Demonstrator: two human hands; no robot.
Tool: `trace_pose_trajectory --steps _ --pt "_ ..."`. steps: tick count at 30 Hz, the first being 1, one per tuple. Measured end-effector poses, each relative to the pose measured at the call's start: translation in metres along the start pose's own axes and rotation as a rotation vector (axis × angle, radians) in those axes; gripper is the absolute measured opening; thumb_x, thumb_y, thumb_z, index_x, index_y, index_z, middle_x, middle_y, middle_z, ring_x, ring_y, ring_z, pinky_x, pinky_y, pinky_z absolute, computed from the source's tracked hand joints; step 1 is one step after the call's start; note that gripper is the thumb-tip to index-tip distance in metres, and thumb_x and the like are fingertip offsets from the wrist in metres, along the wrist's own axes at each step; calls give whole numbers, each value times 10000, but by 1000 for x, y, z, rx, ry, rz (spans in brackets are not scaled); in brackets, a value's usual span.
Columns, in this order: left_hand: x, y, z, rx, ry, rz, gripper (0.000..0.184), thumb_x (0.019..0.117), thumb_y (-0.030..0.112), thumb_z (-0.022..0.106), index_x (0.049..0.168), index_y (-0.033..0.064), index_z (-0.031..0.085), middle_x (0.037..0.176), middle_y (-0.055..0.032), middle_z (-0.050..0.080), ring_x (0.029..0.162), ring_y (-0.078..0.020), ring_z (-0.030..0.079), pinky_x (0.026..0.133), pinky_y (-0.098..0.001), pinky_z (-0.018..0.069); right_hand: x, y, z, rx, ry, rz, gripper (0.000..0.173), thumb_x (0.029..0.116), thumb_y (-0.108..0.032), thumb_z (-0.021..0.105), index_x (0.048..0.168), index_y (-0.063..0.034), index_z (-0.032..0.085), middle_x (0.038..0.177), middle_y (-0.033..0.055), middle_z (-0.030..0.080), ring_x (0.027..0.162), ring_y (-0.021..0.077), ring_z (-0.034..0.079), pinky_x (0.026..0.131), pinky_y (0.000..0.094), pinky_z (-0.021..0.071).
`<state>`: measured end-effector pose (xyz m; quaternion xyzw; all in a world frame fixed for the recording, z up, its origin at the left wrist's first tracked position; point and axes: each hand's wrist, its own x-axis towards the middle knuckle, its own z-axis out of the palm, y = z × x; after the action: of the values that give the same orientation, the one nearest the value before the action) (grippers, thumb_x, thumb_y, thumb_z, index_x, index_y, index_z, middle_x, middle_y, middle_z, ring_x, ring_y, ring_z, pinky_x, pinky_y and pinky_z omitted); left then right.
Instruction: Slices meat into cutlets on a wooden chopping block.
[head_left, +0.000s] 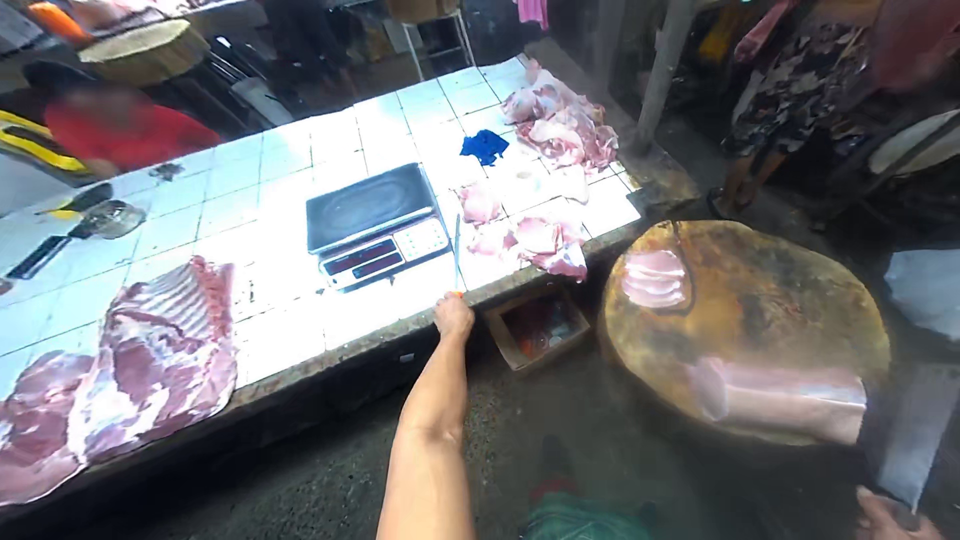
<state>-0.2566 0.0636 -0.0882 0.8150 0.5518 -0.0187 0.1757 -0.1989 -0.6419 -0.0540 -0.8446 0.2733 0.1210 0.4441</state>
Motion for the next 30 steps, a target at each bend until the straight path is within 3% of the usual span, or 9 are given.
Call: trace_pose_trajectory --steps 4,8,10,12,15,19,24,26,30 --pt "-26 -5 5 -251 -67 -69 456 980 422 594 1071 -17 679 1050 -278 691 1017 -447 680 845 -664 530 -46 -8 25 224 74 -32 467 1057 -388 562 1333 -24 460 683 -6 503 455 95 532 450 311 539" --pt "-127 -58 53 -417 -193 -1 506 992 458 646 1213 4 666 1037 -213 709 967 -363 698 890 -589 555 -88 0 52 132 42 -269 533 1030 -301 593 1352 104 466 792 90 606 574 126 618 595 345 594" --pt "-188 -74 76 -473 -305 -39 453 975 441 688 1136 17 689 915 -176 708 805 -313 701 768 -537 584 -105 8 64 20 -60 -440 462 1003 -242 621 1267 131 554 907 215 671 712 264 676 709 491 600" --pt "-237 -79 94 -447 -365 -61 370 924 419 737 984 55 718 788 -115 679 689 -263 658 670 -495 554 -114 19 79 -100 -156 -636 368 964 -221 673 1161 90 656 912 240 707 779 342 702 737 571 583" --pt "-275 -68 98 -226 -395 101 313 909 422 699 945 112 733 859 -93 711 848 -274 697 775 -549 553 -110 17 98 -299 -408 -717 330 937 -299 715 1155 -50 724 930 142 741 829 284 720 783 545 591" --pt "-313 -42 93 -150 -356 269 328 955 430 628 1000 119 722 899 -105 716 898 -282 704 799 -535 553 -111 -60 85 -395 -669 -665 465 939 -386 734 1288 -85 678 1064 165 730 968 308 711 904 571 561" --pt "-343 -27 91 -255 -104 354 359 998 403 605 1007 65 725 917 -111 732 885 -265 717 814 -500 562 -141 -113 67 61 -750 -582 420 1038 -325 603 1347 -54 516 664 30 553 468 139 540 466 333 530" --pt "-341 -33 91 -205 -61 341 333 995 374 596 1010 66 720 944 -108 737 907 -263 722 809 -495 568 -154 -96 65 117 -817 -441 355 1048 -288 577 1303 -49 511 614 25 516 424 146 516 430 336 527" --pt "-324 -47 61 43 -276 173 313 994 361 542 1104 128 718 1041 -124 743 1022 -315 718 845 -556 572 -141 -44 56 -279 -871 -322 328 1032 -325 631 1198 -43 610 698 73 590 482 174 556 461 362 531"
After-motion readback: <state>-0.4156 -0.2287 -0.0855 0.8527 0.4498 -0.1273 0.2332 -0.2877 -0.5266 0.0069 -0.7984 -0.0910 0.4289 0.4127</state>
